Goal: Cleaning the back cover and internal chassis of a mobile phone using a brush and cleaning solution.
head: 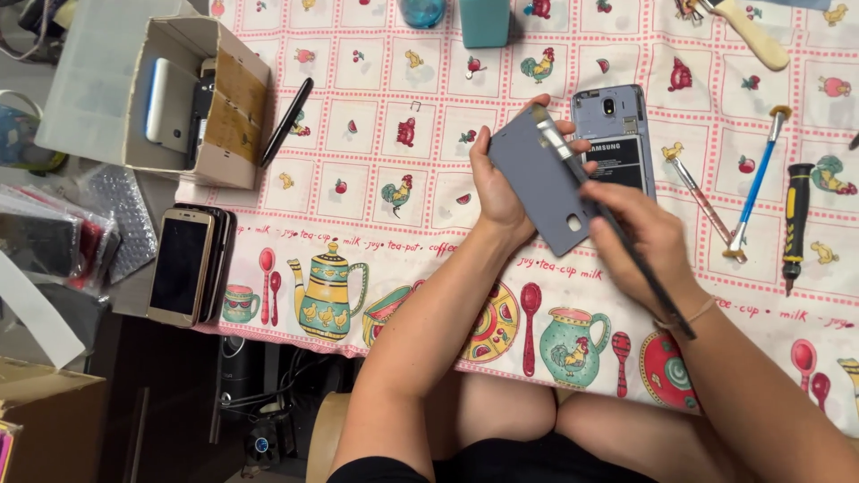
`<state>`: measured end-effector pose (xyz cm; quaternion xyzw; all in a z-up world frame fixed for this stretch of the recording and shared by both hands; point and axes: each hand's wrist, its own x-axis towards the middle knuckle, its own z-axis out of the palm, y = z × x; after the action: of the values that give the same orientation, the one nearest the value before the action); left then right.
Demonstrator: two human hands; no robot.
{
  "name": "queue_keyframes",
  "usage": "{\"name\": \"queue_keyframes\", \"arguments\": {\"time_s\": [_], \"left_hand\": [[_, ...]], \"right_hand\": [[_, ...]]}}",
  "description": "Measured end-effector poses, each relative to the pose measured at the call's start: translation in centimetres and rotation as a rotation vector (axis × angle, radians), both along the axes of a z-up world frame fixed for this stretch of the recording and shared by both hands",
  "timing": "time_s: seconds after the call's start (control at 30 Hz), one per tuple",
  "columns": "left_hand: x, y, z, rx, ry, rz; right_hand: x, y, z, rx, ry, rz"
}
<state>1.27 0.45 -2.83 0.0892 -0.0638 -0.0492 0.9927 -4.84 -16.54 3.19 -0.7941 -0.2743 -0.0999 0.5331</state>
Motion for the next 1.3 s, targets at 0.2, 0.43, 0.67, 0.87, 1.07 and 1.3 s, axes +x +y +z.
{"name": "queue_keyframes", "arguments": {"time_s": [0.2,0.43,0.67,0.87,1.07,1.3], "left_hand": [[0.4,0.1,-0.3,-0.009,0.014,0.013],[0.4,0.2,-0.3,0.019,0.014,0.013],[0.5,-0.3,-0.8,-0.012,-0.004,-0.005],[0.6,0.1,-0.7,-0.008,-0.015,-0.015],[0.3,0.1,0.0,0.000,-0.003,-0.016],[-0.5,0.2,2.5,-0.022,0.005,-0.020]], "right_hand": [[-0.3,0.4,-0.8,0.094,0.074,0.059],[-1.3,1.9,0.5,0.064,0.021,0.126],[-1.2,1.6,0.1,0.108,0.094,0.141],[-0.5,0.8,0.0,0.032,-0.060,0.025],[-1.5,1.5,0.6,0.060,0.008,0.105],[-1.4,0.5,0.1,-0.191,0.140,-0.187]]}}
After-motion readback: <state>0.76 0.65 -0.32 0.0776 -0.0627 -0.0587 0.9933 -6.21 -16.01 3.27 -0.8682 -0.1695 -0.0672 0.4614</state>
